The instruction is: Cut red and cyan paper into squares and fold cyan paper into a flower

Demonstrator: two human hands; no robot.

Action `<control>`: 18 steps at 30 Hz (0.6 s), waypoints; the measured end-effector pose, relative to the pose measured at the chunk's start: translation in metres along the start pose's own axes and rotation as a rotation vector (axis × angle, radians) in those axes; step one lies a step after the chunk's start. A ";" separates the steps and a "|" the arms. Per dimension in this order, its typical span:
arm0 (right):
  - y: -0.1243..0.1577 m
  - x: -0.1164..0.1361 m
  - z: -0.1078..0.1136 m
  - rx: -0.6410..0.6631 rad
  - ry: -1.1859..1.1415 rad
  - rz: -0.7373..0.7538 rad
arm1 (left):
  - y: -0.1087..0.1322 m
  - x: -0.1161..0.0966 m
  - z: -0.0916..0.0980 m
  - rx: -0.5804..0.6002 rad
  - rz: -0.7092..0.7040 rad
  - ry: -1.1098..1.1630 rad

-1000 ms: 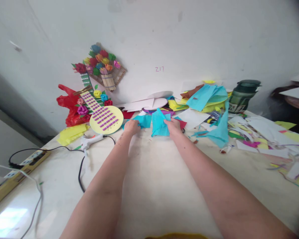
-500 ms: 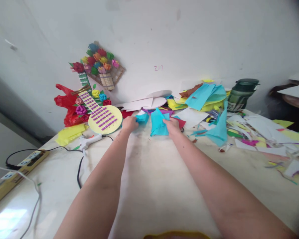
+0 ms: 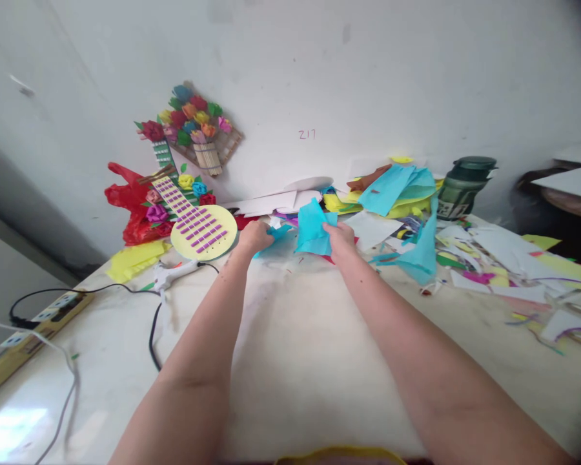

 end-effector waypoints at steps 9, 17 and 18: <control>0.005 0.043 -0.006 -0.008 -0.176 0.019 | 0.061 -0.066 0.003 0.214 -0.219 -0.094; 0.035 0.053 -0.049 0.297 -0.241 -0.144 | 0.058 -0.014 -0.011 0.432 0.133 1.153; 0.039 0.047 -0.054 0.341 -0.218 -0.187 | 0.056 -0.003 -0.015 0.330 0.236 1.331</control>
Point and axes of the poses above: each hand's wrist, its own y-axis away from the middle knuckle, its own z-axis out of the back of the hand, x = y × z, the point moved 7 cm from there along -y, towards the middle knuckle, and after that the axes turned 4 degrees about -y, right-handed, at the moved point
